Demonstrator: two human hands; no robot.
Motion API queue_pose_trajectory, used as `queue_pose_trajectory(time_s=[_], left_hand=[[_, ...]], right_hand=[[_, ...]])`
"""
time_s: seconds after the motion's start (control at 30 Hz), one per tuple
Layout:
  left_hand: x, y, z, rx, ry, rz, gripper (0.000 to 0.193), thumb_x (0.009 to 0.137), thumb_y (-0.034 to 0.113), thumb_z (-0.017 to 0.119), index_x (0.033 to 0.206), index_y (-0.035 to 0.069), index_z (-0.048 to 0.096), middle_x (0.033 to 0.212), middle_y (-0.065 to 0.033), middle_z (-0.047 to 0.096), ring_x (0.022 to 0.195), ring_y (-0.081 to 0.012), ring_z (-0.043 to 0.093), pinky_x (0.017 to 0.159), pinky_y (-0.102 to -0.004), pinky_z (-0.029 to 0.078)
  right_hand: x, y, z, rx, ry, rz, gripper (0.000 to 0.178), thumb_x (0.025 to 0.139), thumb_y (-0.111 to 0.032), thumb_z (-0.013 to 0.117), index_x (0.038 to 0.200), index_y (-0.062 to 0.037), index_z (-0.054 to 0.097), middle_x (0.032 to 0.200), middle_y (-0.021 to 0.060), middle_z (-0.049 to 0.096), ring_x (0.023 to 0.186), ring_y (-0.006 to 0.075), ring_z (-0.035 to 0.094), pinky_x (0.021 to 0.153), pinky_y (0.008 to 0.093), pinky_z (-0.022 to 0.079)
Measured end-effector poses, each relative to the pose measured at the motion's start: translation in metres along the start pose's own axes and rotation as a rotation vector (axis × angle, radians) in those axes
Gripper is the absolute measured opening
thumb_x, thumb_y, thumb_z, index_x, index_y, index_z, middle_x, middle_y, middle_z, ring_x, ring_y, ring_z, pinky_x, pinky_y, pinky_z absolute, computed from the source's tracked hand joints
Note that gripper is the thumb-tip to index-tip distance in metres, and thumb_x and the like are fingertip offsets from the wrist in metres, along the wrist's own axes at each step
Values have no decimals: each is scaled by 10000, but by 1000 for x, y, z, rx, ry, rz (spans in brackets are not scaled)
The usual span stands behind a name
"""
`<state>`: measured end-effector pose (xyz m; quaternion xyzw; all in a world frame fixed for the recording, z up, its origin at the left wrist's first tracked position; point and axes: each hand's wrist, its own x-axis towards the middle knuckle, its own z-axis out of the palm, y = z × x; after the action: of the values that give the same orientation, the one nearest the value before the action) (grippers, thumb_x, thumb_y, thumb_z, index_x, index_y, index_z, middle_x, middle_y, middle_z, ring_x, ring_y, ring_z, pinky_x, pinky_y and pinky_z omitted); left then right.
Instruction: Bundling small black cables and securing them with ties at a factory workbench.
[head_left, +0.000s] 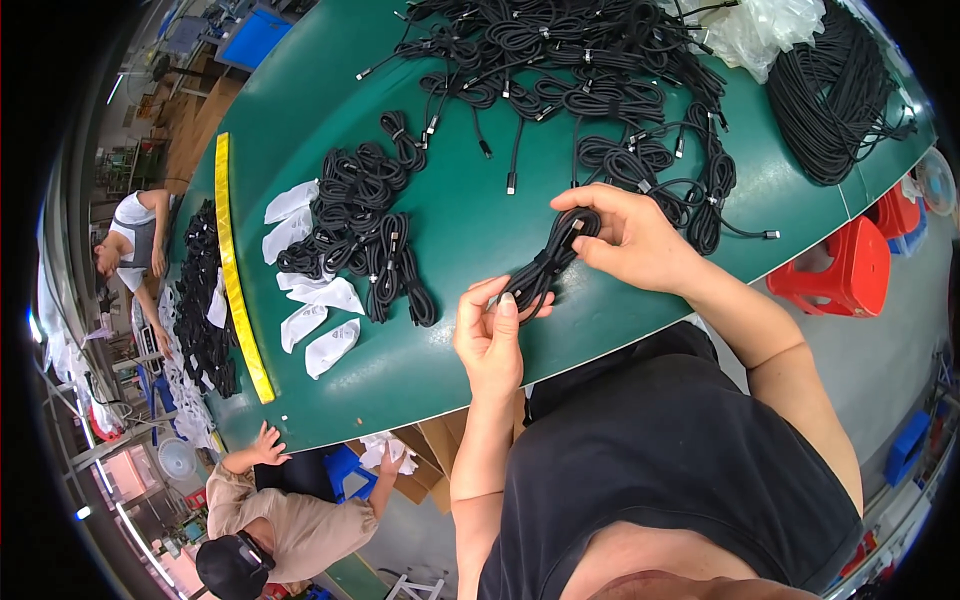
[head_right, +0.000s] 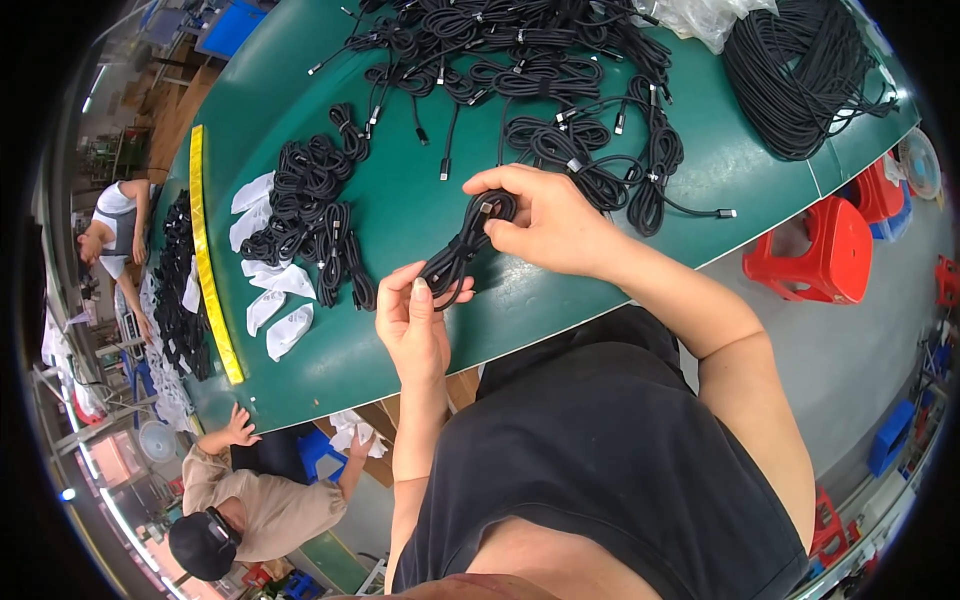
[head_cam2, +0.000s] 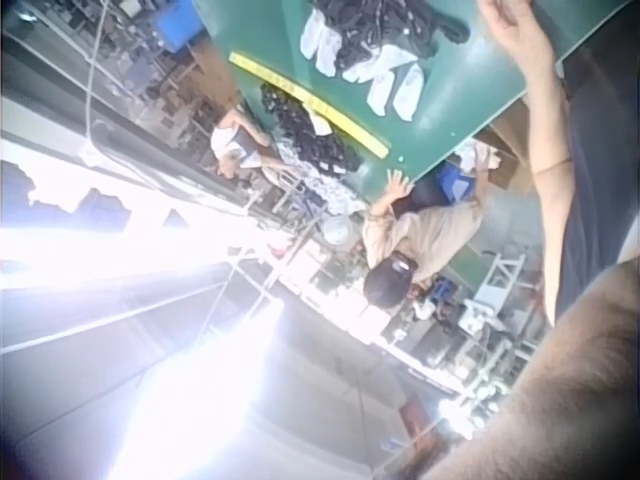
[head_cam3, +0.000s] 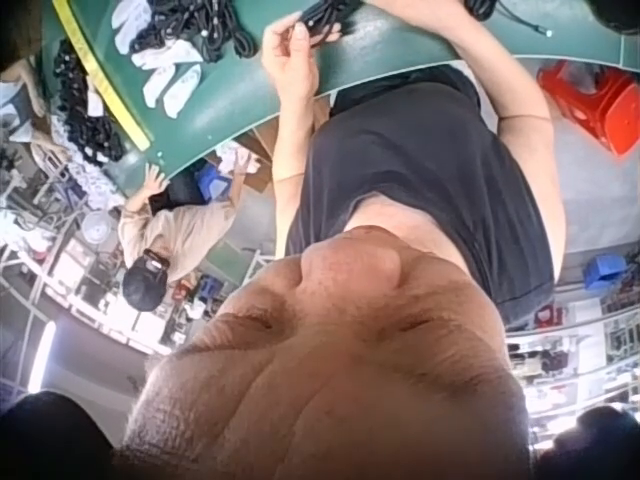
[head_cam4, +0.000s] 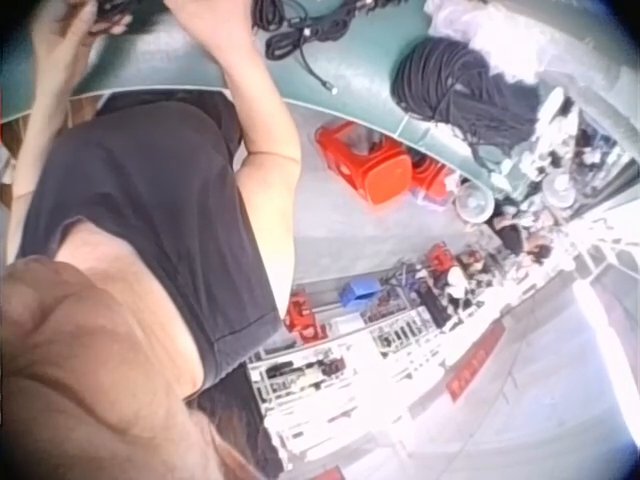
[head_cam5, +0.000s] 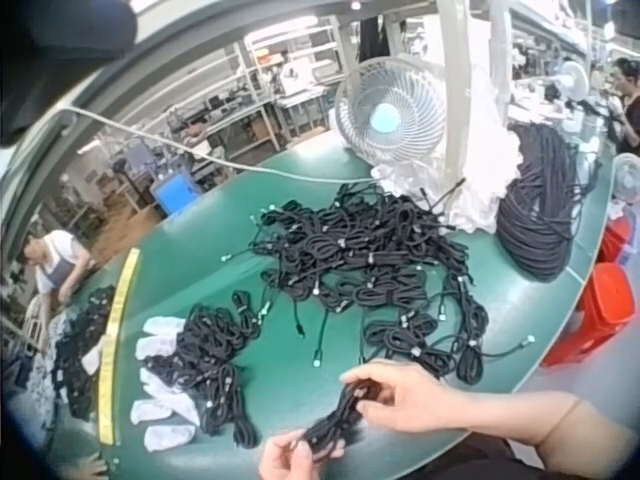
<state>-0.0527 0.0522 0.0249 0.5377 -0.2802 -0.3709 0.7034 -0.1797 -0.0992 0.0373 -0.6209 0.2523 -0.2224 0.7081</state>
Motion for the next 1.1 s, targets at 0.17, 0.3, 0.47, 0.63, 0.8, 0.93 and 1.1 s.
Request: queue_pose_trajectory(time_s=[0.17,0.3,0.47,0.63,0.8,0.93,1.1], left_hand=[[-4,-1,2,165,-93,190,207,898,68,495,1067,-49,474,1024,-128,486,793,-247,623,702,-363,552],[-4,-16,-9,433,-89,243,208,895,26,481,1087,-55,490,1025,-117,473,800,-204,601,700,-324,539],[1,-22,-15,223,96,80,236,933,130,462,1037,-68,539,855,-88,547,608,-178,596,505,-258,479],[1,-13,-13,186,46,85,228,919,126,487,1018,-69,553,816,-109,584,574,-168,575,469,-257,461],[-1,-8,-31,-32,34,-202,226,910,150,507,998,-49,566,806,-120,596,546,-167,564,432,-240,432],[6,0,-62,-404,246,-66,308,913,188,503,1072,-75,517,934,-183,591,714,-212,618,572,-266,524],[19,18,-66,-778,237,-85,499,918,307,469,1208,-94,402,1114,-280,522,909,-287,609,796,-317,541]], right_hand=[[-1,5,2,-190,47,-45,335,778,92,449,1094,17,529,881,5,569,719,49,531,622,205,451],[-3,2,4,-545,164,-300,317,757,80,424,1036,39,567,910,34,592,728,86,558,631,210,462],[2,-2,0,381,-79,177,302,838,17,492,1133,12,557,971,52,603,867,92,570,724,220,478],[-1,5,-6,257,-96,132,245,868,-69,563,1103,0,581,944,41,615,836,88,575,729,227,482],[-11,13,11,-456,56,-429,220,829,-113,609,1015,2,583,833,138,585,702,242,597,556,307,474],[-4,13,-4,-1000,372,-632,282,768,-233,661,945,-31,573,881,88,551,763,242,553,640,311,459],[0,14,-30,-1466,564,-479,391,635,-131,689,997,-35,577,908,65,529,859,225,489,749,340,366]])
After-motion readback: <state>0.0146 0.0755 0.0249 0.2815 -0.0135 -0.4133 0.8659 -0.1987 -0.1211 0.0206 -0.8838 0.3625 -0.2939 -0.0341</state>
